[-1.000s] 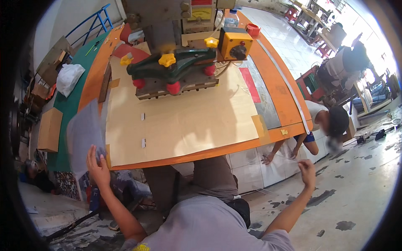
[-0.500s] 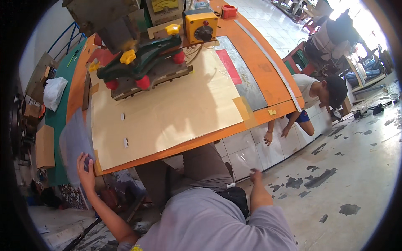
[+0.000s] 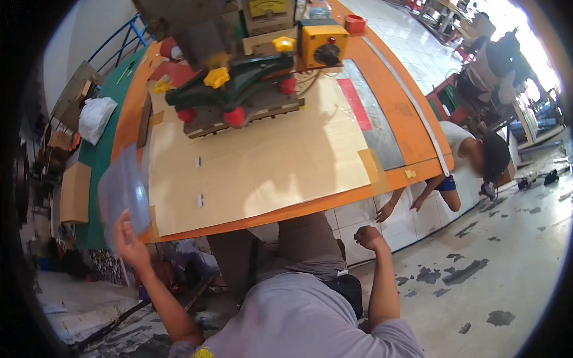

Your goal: The person operates an industrial press to process plastic or foam sheets. The person positions a large material sheet on the work surface, aligns it under the press head, and activates the machine by hand multiple times, occasionally rotating or shifting the sheet between presses.

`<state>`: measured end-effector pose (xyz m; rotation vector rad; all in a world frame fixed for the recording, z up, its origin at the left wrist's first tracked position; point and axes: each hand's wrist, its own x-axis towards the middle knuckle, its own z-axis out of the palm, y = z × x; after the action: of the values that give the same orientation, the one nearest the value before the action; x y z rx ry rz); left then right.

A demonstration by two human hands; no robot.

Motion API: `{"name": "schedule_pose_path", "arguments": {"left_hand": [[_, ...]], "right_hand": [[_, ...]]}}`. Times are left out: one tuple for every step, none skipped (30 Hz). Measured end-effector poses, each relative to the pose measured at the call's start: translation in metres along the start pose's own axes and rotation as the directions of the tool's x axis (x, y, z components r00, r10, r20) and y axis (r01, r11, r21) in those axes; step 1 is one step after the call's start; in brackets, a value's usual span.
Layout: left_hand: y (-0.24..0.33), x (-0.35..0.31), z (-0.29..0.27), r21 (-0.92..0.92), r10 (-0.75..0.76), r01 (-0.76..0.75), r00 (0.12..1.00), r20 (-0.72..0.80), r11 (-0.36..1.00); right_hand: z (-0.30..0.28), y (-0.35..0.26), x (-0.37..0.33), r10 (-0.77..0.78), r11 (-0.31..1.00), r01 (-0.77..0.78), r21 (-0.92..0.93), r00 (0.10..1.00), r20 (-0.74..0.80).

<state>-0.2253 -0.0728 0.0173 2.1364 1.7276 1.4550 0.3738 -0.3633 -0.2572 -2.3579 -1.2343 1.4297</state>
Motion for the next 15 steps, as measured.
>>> {"name": "schedule_pose_path", "arguments": {"left_hand": [[0.026, -0.012, 0.006, -0.007, 0.055, -0.055, 0.998, 0.033, 0.998], [0.056, -0.027, 0.019, -0.014, 0.114, -0.113, 0.988, 0.108, 0.993], [0.086, -0.041, 0.031, -0.026, 0.175, -0.173, 0.967, 0.184, 0.985], [0.098, -0.065, 0.046, -0.176, 0.187, -0.140, 0.939, 0.289, 0.974], [0.130, -0.075, 0.062, -0.159, 0.352, -0.314, 0.862, 0.366, 0.936], [0.150, -0.093, 0.074, -0.260, 0.355, -0.248, 0.753, 0.555, 0.933], [0.170, -0.106, 0.084, -0.374, 0.437, -0.248, 0.670, 0.600, 0.894], [0.180, -0.112, 0.091, -0.488, 0.526, -0.236, 0.576, 0.626, 0.840], [0.178, -0.114, 0.089, -0.485, 0.520, -0.234, 0.585, 0.622, 0.843], [0.177, -0.115, 0.085, -0.501, 0.519, -0.216, 0.600, 0.609, 0.838], [0.173, -0.116, 0.083, -0.518, 0.516, -0.198, 0.618, 0.593, 0.832], [0.166, -0.111, 0.080, -0.511, 0.506, -0.194, 0.629, 0.590, 0.837], [0.157, -0.102, 0.073, -0.382, 0.420, -0.217, 0.676, 0.605, 0.898], [0.147, -0.095, 0.067, -0.243, 0.332, -0.229, 0.723, 0.606, 0.943], [0.136, -0.092, 0.066, -0.191, 0.340, -0.287, 0.684, 0.645, 0.939]], "right_hand": [[-0.030, -0.055, -0.028, -0.116, 0.993, 0.116, 0.022, 0.993, 0.010], [-0.051, -0.104, -0.056, -0.226, 0.964, 0.217, 0.157, 0.973, 0.043], [-0.064, -0.147, -0.081, -0.334, 0.906, 0.304, 0.294, 0.941, 0.060], [-0.067, -0.187, -0.102, -0.455, 0.805, 0.356, 0.475, 0.884, 0.109], [-0.062, -0.222, -0.116, -0.568, 0.675, 0.367, 0.640, 0.813, 0.133], [-0.048, -0.257, -0.126, -0.603, 0.566, 0.381, 0.731, 0.796, 0.052], [-0.036, -0.276, -0.132, -0.625, 0.450, 0.390, 0.803, 0.780, -0.029], [-0.034, -0.276, -0.130, -0.629, 0.457, 0.392, 0.799, 0.777, -0.022], [-0.031, -0.276, -0.128, -0.521, 0.489, 0.334, 0.806, 0.853, -0.038], [-0.029, -0.276, -0.126, -0.405, 0.511, 0.270, 0.816, 0.913, -0.049], [-0.033, -0.269, -0.129, -0.371, 0.448, 0.213, 0.869, 0.928, -0.036], [-0.038, -0.260, -0.132, -0.378, 0.457, 0.212, 0.864, 0.925, -0.027], [-0.045, -0.249, -0.137, -0.330, 0.458, 0.228, 0.859, 0.941, -0.074], [-0.051, -0.242, -0.141, -0.281, 0.461, 0.244, 0.853, 0.952, -0.121], [-0.059, -0.239, -0.143, -0.285, 0.469, 0.239, 0.850, 0.952, -0.110]]}}
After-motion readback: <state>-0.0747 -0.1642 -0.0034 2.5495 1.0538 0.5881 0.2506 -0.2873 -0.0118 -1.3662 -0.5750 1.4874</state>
